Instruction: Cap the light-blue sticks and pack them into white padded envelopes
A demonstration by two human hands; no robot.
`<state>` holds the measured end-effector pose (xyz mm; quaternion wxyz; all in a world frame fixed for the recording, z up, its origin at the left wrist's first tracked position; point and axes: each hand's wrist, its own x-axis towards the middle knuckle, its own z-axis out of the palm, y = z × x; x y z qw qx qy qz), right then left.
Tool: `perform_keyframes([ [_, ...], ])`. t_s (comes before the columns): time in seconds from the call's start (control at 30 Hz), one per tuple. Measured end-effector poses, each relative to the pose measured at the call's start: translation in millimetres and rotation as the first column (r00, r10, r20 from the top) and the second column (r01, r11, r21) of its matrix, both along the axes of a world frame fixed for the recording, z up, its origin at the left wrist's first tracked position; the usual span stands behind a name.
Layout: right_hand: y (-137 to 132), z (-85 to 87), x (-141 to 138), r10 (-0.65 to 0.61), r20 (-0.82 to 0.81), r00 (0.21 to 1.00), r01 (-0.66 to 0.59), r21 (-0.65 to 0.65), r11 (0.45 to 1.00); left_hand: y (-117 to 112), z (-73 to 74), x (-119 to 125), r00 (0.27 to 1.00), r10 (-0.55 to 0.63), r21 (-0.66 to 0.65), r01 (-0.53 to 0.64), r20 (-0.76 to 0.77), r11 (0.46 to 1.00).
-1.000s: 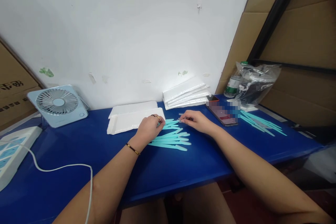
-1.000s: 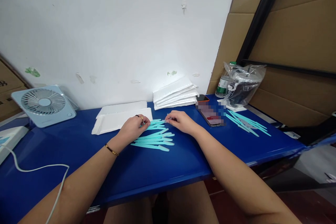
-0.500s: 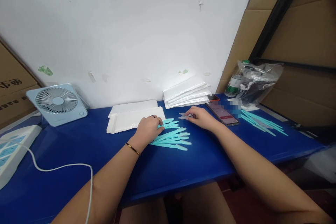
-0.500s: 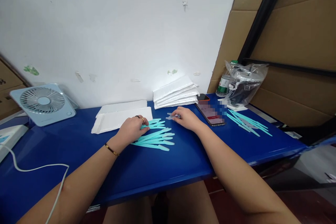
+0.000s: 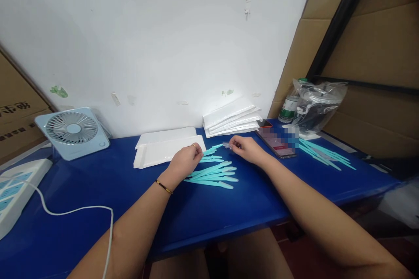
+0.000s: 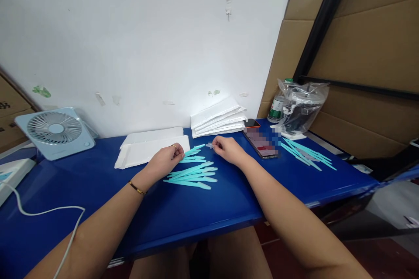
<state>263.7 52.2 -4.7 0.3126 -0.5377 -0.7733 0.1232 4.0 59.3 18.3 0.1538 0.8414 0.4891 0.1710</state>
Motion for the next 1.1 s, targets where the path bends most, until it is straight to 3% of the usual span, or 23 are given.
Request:
perform_keyframes([
  [0.07, 1, -0.1, 3, -0.011, -0.218, 0.976, 0.001, -0.046, 0.999, 1, -0.7, -1, 0.999, -0.006, -0.022, 0.007, 0.051, 1.000],
  [0.2, 1, 1.6, 8, 0.002, -0.545, 0.838, -0.095, -0.142, 0.985, 1, -1.8, -1, 0.997, -0.002, -0.039, 0.005, 0.073, 0.999],
  [0.33, 1, 2.7, 8, -0.045, -0.680, 0.732, -0.123, -0.196, 0.973, 0, 0.1, 0, 0.997, -0.005, -0.047, 0.009, 0.083, 0.999],
  [0.47, 3, 0.3, 5, -0.070, -0.724, 0.686, -0.104, -0.193, 0.976, -1, 1.4, 1, 0.996, -0.019, -0.046, 0.024, 0.091, 0.999],
  [0.67, -1, -0.1, -5, -0.030, -0.694, 0.719, -0.163, -0.211, 0.964, 0, -1.4, 1, 0.990, -0.050, -0.079, 0.061, 0.133, 0.995],
  [0.8, -7, 4.7, -8, 0.060, -0.626, 0.777, -0.277, -0.256, 0.926, 0, -3.9, 2, 0.982, -0.101, -0.123, 0.121, 0.158, 0.985],
  [0.87, -6, 6.4, -3, 0.085, -0.582, 0.808, -0.276, -0.247, 0.929, 0, -4.4, 2, 0.985, -0.131, -0.144, 0.146, 0.113, 0.979],
  [0.97, 1, 5.2, 10, -0.011, -0.430, 0.903, -0.066, -0.165, 0.984, 1, -4.1, 0, 0.988, -0.152, -0.082, 0.150, -0.019, 0.985],
  [1.03, 5, 1.9, 19, -0.116, -0.231, 0.966, 0.099, -0.084, 0.992, 2, -3.4, -1, 0.985, -0.134, 0.029, 0.137, -0.107, 0.990],
  [1.1, 9, -2.1, 24, -0.168, -0.023, 0.985, 0.168, -0.029, 0.985, 3, -2.9, -2, 0.979, -0.109, 0.108, 0.129, -0.172, 0.986],
])
